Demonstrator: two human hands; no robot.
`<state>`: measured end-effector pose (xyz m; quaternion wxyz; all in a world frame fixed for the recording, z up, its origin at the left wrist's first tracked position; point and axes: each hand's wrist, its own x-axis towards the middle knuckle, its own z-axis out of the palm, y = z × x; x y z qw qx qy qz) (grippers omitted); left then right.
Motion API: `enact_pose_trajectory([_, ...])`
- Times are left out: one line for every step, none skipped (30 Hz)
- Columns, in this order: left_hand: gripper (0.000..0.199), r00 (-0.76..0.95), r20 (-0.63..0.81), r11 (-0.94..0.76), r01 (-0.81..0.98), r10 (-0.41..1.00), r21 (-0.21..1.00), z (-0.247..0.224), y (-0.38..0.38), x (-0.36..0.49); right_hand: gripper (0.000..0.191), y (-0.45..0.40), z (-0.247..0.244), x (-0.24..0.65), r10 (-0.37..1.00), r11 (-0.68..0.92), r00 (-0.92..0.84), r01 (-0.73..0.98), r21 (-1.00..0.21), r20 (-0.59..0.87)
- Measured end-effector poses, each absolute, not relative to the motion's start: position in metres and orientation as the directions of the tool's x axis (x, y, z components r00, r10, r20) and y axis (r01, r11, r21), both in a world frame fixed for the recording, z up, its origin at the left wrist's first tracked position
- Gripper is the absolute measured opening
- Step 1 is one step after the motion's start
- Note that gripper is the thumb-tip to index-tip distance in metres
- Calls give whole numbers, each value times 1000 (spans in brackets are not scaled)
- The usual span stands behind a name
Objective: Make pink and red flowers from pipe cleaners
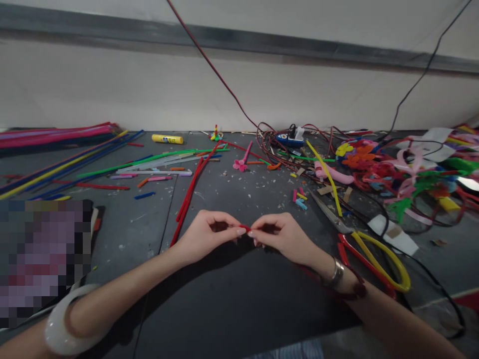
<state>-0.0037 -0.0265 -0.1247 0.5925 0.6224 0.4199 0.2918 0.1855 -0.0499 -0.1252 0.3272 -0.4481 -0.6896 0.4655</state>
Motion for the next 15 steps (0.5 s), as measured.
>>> enact_pose_trajectory([13,475,-145,88,141,868,986,-125,-27,-3,11,-48,-126,186,936,79,-352,213,-974,-1])
enact_pose_trajectory([16,483,-158,116,117,861,986,-126,-27,-3,11,-46,-126,186,949,8,-313,108,-994,-27])
enact_pose_trajectory([18,500,-172,135,110,849,985,-126,-28,-2,11,-44,-127,186,962,-47,-270,6,-999,-47])
enact_pose_trajectory([19,525,-184,145,116,831,983,-127,-29,-1,11,-42,-127,185,970,-91,-232,-83,-992,-70])
enact_pose_trajectory([20,551,-194,146,130,812,981,-128,-31,-1,10,-42,-127,183,973,-132,-207,-153,-979,-99])
enact_pose_trajectory([20,573,-198,138,148,795,979,-128,-33,0,11,-42,-127,182,972,-169,-196,-202,-965,-129])
enact_pose_trajectory([21,588,-197,123,163,784,979,-129,-35,0,12,-43,-126,180,968,-199,-200,-228,-953,-154])
enact_pose_trajectory([21,602,-193,111,171,775,979,-129,-36,1,13,-44,-126,179,963,-218,-210,-236,-947,-169])
enact_pose_trajectory([21,615,-190,105,172,765,979,-129,-38,1,14,-45,-126,177,960,-225,-221,-233,-946,-174])
enact_pose_trajectory([22,629,-189,104,170,754,980,-129,-39,2,15,-47,-126,176,958,-223,-229,-226,-948,-170])
enact_pose_trajectory([22,643,-191,112,162,741,980,-129,-40,2,15,-48,-126,175,959,-215,-233,-217,-952,-164])
enact_pose_trajectory([23,657,-196,129,149,728,980,-129,-41,2,15,-48,-127,174,960,-207,-231,-207,-956,-157])
enact_pose_trajectory([24,667,-203,154,132,717,979,-129,-42,2,15,-49,-127,174,963,-197,-221,-192,-962,-153])
enact_pose_trajectory([24,675,-212,183,115,706,976,-129,-42,2,16,-49,-126,173,968,-185,-204,-169,-968,-149])
enact_pose_trajectory([24,680,-225,212,103,698,972,-129,-42,2,16,-49,-124,172,971,-174,-185,-130,-976,-149])
